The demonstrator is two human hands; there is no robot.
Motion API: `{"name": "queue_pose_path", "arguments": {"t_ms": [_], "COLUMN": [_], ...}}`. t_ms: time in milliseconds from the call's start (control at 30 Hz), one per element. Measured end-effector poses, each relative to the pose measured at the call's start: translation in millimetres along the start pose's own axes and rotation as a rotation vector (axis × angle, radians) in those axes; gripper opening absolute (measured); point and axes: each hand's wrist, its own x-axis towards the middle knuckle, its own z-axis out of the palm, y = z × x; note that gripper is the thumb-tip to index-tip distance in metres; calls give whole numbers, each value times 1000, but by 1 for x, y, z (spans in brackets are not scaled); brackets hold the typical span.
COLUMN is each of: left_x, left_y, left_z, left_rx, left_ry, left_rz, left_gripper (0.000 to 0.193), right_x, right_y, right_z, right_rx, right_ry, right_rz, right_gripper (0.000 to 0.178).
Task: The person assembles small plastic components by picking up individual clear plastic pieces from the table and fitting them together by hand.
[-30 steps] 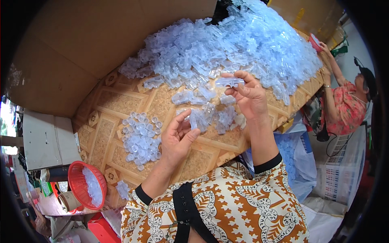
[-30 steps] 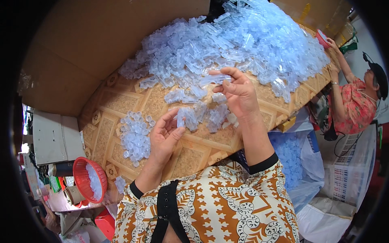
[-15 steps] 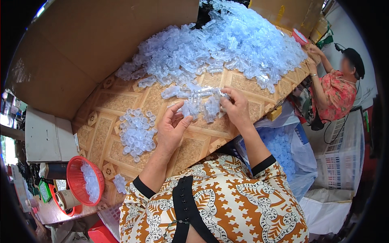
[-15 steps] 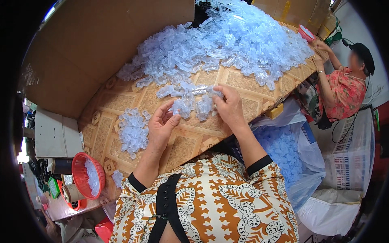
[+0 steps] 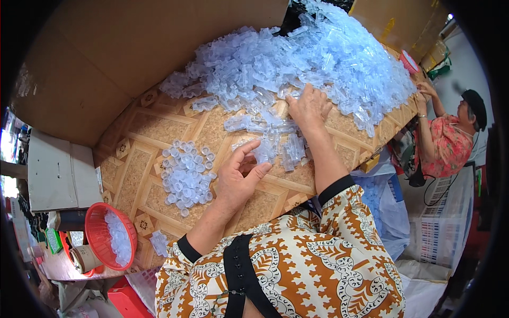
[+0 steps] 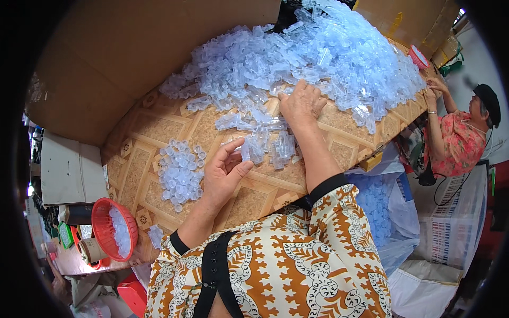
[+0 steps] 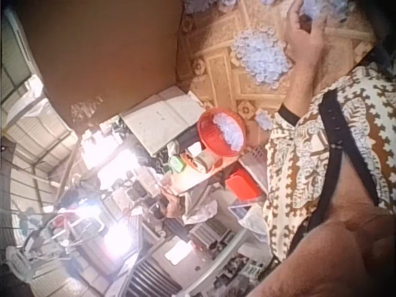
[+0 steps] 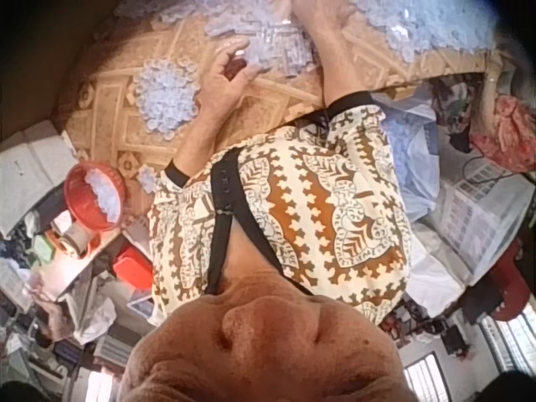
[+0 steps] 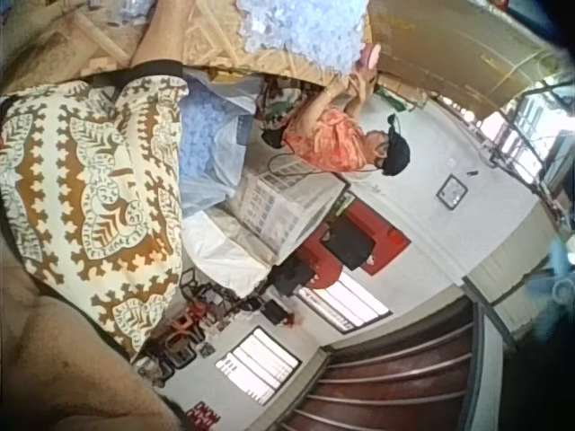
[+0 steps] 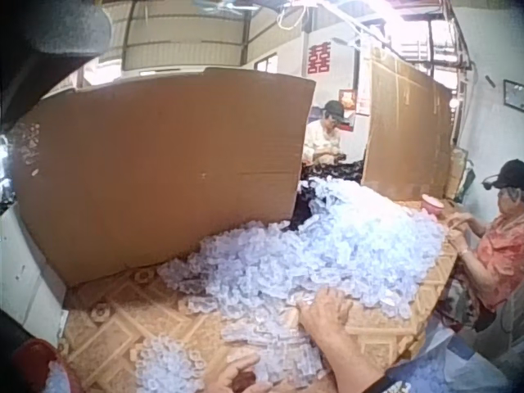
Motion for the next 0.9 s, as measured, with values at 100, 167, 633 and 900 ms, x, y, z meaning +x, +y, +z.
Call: {"name": "queue_pose_path", "arguments": {"t_ms": [100, 167, 633, 900], "left_x": [0, 1, -1, -3], "left_y": [-1, -2, 1, -3], "left_z": [-1, -1, 3, 4], "left_rx": [-6, -60, -180, -229], "left_ry": [6, -7, 25, 33], "left_rz": [5, -1, 67, 183], "left_gripper": [55, 54, 64, 68], "right_x": [0, -4, -78, -110], "right_y": [11, 23, 48, 24], "right_z": [5, 4, -21, -30], "right_rx": [53, 126, 1868, 2087], "right_ry": [57, 78, -355, -801], "right_rz": [-45, -69, -227, -205], "right_gripper": [71, 72, 83, 92]}}
